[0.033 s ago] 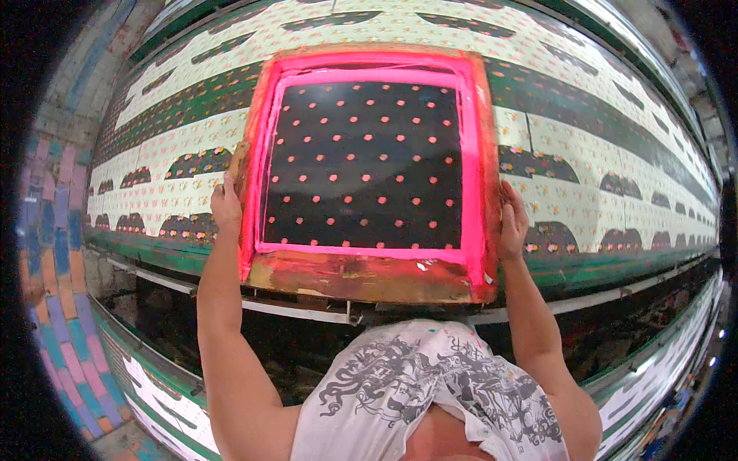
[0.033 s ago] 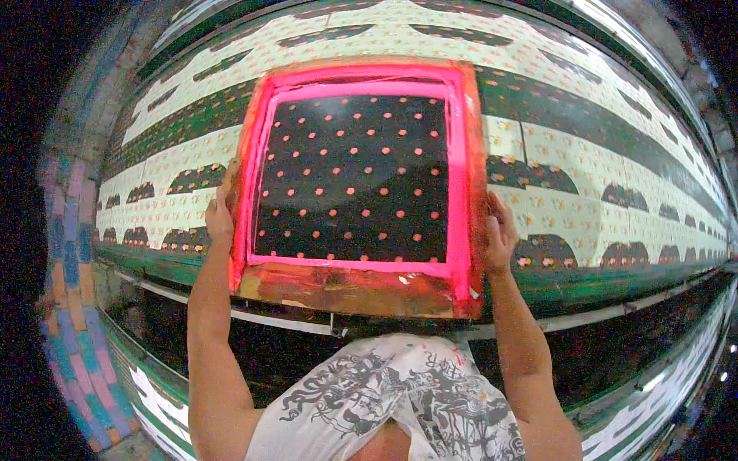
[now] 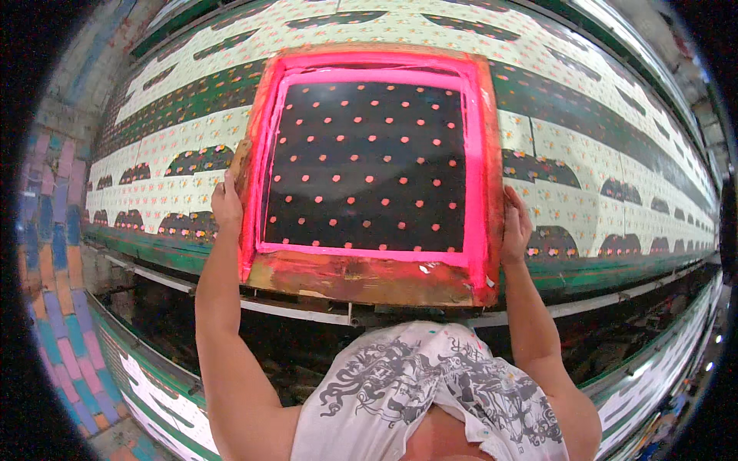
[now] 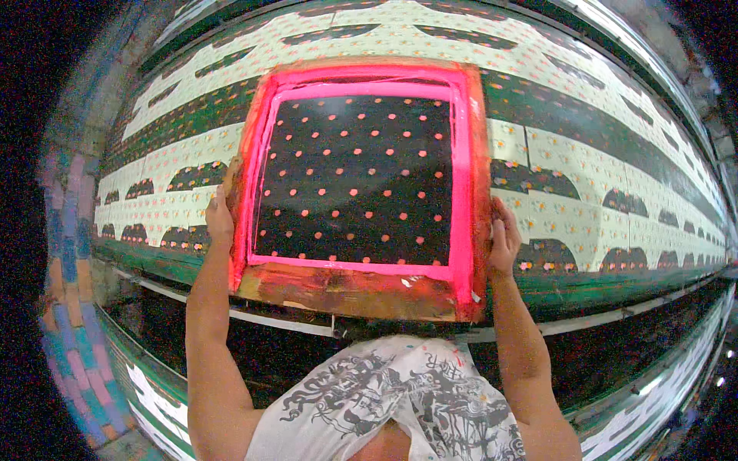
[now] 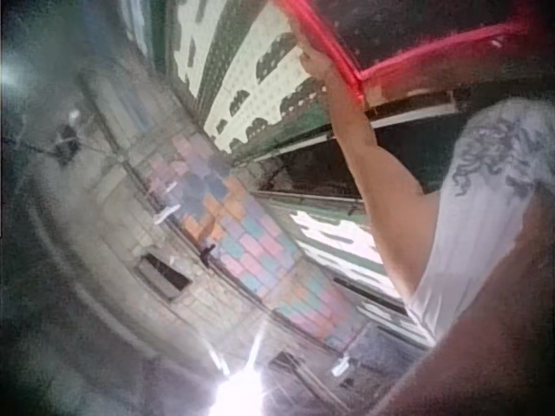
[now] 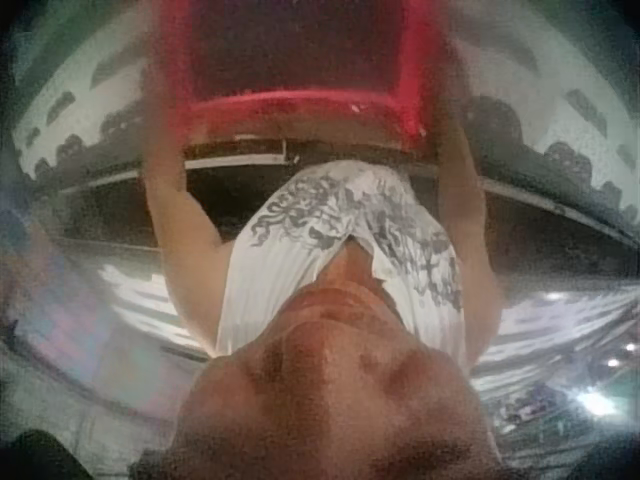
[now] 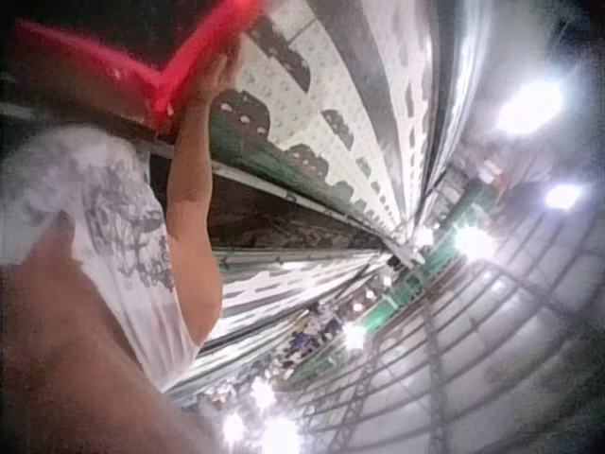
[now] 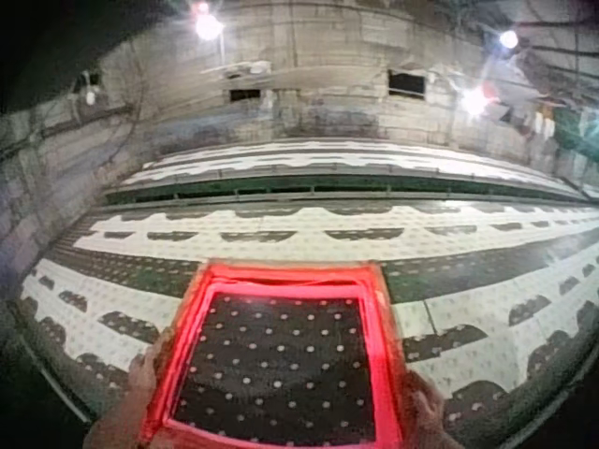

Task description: The person uses a pink-framed screen and a squeegee to apply pink ink onto a long fabric roll moving on a conveyor. They repeatedly pull the squeegee across the screen, reposition the frame, and continue printing along the fabric.

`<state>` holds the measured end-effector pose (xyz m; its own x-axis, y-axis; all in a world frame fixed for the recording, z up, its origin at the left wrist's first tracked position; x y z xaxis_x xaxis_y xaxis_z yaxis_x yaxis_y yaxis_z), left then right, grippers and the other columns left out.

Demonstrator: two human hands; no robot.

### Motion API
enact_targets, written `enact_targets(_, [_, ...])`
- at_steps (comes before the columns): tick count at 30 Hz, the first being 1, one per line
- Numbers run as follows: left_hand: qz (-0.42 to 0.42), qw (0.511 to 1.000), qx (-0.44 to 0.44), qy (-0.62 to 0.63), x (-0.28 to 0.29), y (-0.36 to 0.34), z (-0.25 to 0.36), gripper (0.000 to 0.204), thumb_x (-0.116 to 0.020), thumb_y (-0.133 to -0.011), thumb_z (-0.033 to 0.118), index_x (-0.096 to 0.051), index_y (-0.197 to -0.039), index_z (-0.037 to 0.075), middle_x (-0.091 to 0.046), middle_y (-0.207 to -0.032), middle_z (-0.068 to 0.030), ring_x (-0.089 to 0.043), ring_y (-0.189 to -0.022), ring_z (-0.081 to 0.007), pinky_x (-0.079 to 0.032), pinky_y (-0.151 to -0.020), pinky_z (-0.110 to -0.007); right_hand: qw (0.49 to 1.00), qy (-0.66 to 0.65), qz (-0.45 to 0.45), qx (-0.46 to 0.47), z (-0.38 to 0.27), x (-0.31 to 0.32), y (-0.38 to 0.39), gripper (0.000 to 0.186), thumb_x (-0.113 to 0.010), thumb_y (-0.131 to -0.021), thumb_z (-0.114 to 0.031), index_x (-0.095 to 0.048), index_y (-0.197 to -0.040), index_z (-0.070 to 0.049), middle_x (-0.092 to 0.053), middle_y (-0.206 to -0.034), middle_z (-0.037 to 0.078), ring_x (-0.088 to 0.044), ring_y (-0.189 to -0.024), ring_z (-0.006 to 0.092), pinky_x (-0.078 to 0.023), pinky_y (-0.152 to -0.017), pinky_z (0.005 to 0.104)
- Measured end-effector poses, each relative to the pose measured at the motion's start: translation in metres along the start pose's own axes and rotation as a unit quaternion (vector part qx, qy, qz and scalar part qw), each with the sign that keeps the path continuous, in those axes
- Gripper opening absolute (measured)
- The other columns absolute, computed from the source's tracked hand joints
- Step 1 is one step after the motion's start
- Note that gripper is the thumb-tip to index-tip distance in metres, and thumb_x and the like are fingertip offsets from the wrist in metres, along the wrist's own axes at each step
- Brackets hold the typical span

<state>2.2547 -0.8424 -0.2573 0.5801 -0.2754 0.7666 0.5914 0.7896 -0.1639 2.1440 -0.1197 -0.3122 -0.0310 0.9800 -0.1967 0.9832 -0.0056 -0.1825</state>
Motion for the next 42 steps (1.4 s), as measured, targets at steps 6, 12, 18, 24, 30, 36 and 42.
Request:
enact_targets(6, [-0.026, 0.995, 0.004, 0.096, -0.001, 0.005, 0.011, 0.080, -0.048, -0.109, 0.065, -0.073, -0.115, -0.010, -0.073, -0.105, -0.0298, -0.068, -0.100, -0.0390, -0.049, -0.097, -0.048, 0.979, -0.167, 0.094, -0.072, 0.005, 0.020, -0.002, 0.050, -0.044, -0.117, -0.020, -0.046, -0.156, 0.011, -0.053, -0.158, 0.024, -0.055, -0.145, 0.0339, -0.045, -0.122, 0.0470])
enact_targets(12, [-0.052, 0.990, 0.017, 0.128, -0.009, -0.003, 0.008, 0.075, -0.049, -0.110, 0.060, -0.073, -0.118, -0.011, -0.075, -0.112, -0.0257, -0.069, -0.102, -0.0342, -0.051, -0.096, -0.045, 0.990, 0.029, 0.085, -0.113, -0.022, -0.001, -0.008, 0.048, -0.044, -0.114, -0.018, -0.047, -0.155, 0.007, -0.051, -0.161, 0.022, -0.053, -0.146, 0.0380, -0.047, -0.120, 0.0495])
enact_targets(18, [-0.141, 0.919, 0.101, 0.355, -0.031, -0.013, 0.013, 0.069, -0.050, -0.111, 0.056, -0.069, -0.136, -0.005, -0.075, -0.128, -0.0176, -0.073, -0.111, -0.0294, -0.054, -0.103, -0.041, 0.986, -0.056, 0.100, -0.119, -0.055, -0.013, -0.021, 0.045, -0.048, -0.110, -0.014, -0.057, -0.152, -0.003, -0.061, -0.151, 0.014, -0.065, -0.126, 0.0249, -0.056, -0.105, 0.0388])
enact_targets(24, [-0.212, 0.815, 0.218, 0.493, -0.012, 0.034, 0.046, 0.080, -0.051, -0.107, 0.066, -0.060, -0.148, -0.003, -0.071, -0.137, -0.0160, -0.070, -0.122, -0.0318, -0.051, -0.112, -0.045, 0.986, -0.092, 0.024, -0.140, -0.085, 0.023, -0.053, 0.052, -0.048, -0.115, -0.031, -0.053, -0.157, -0.002, -0.059, -0.155, 0.012, -0.061, -0.133, 0.0255, -0.048, -0.115, 0.0398])
enact_targets(30, [-0.169, 0.853, 0.182, 0.459, -0.042, 0.103, 0.139, 0.082, -0.056, -0.105, 0.066, -0.058, -0.149, -0.003, -0.071, -0.135, -0.0154, -0.068, -0.122, -0.0307, -0.049, -0.112, -0.045, 0.988, -0.045, -0.022, -0.149, -0.129, 0.129, -0.087, 0.057, -0.051, -0.114, -0.042, -0.058, -0.152, 0.000, -0.062, -0.151, 0.012, -0.063, -0.127, 0.0246, -0.052, -0.112, 0.0417])
enact_targets(36, [-0.152, 0.850, 0.151, 0.482, -0.113, 0.230, 0.280, 0.071, -0.059, -0.107, 0.059, -0.062, -0.143, -0.002, -0.072, -0.127, -0.0109, -0.067, -0.116, -0.0289, -0.049, -0.110, -0.045, 0.988, -0.087, -0.063, -0.114, -0.138, 0.302, -0.130, 0.048, -0.052, -0.113, -0.036, -0.066, -0.145, -0.003, -0.067, -0.145, 0.012, -0.064, -0.131, 0.0237, -0.049, -0.115, 0.0432])
enact_targets(42, [-0.151, 0.840, 0.153, 0.498, -0.187, 0.361, 0.385, 0.060, -0.056, -0.111, 0.050, -0.065, -0.141, -0.002, -0.072, -0.131, -0.0088, -0.070, -0.118, -0.0246, -0.053, -0.106, -0.042, 0.988, 0.139, -0.058, -0.043, -0.148, 0.477, -0.157, 0.050, -0.041, -0.113, -0.026, -0.060, -0.151, -0.001, -0.060, -0.152, 0.013, -0.061, -0.134, 0.0222, -0.048, -0.117, 0.0404])
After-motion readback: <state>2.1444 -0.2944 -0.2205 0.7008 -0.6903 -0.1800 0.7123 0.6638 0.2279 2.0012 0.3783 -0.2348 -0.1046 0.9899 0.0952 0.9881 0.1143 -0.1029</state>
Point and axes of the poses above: each hand's wrist, its own y-axis away from the middle knuckle, its own x-axis out of the back of the hand, z = x × y, the point moved 7 cm from there along -y, towards the middle knuckle
